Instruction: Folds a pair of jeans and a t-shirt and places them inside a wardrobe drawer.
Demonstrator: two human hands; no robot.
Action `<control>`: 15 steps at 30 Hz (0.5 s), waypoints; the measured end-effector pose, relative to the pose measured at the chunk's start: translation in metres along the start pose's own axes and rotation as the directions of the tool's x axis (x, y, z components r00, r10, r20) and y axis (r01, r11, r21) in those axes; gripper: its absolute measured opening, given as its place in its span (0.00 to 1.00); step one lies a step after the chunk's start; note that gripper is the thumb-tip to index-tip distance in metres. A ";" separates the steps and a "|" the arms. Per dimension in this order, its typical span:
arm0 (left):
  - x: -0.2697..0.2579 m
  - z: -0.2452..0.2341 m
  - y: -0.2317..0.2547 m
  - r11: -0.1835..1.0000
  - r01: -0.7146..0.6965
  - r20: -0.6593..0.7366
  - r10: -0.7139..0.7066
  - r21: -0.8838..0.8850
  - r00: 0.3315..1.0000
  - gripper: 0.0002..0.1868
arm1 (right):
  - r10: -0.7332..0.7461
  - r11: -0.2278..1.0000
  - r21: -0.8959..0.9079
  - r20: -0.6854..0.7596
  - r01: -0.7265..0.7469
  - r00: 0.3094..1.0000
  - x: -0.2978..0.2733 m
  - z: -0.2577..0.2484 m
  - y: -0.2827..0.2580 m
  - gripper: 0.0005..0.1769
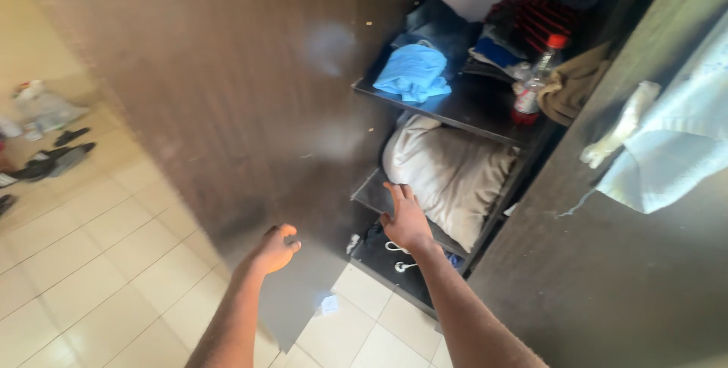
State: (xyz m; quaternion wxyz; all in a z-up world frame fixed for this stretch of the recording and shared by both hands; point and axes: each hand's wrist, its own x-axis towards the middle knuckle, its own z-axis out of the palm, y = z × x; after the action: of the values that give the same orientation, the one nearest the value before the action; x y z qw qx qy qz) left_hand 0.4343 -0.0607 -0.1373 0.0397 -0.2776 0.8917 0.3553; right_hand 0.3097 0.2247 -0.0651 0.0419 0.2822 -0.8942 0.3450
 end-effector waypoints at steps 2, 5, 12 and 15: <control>0.006 -0.003 -0.052 0.999 0.044 0.055 -0.045 0.023 0.997 0.26 | -0.020 1.000 0.020 0.011 0.020 1.000 -0.002 0.009 -0.015 0.39; -0.011 -0.030 -0.089 0.988 0.111 0.137 -0.125 0.105 0.983 0.27 | -0.068 0.997 0.030 -0.001 0.068 0.998 0.004 0.027 -0.034 0.39; -0.057 -0.121 -0.142 0.906 0.319 0.043 -0.343 0.277 0.938 0.18 | -0.102 0.993 0.052 -0.013 0.103 0.995 -0.003 0.058 -0.106 0.38; -0.006 -0.142 -0.204 0.970 0.113 -0.277 -0.051 0.213 0.960 0.13 | -0.109 0.993 0.035 -0.032 0.110 0.994 -0.009 0.075 -0.124 0.39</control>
State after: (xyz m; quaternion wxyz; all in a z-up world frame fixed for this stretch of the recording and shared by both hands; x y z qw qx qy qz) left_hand 0.5639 -0.2719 -0.1542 -0.0356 -0.3539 0.9111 0.2081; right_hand 0.3918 0.1064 -0.0507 0.0687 0.3263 -0.8701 0.3629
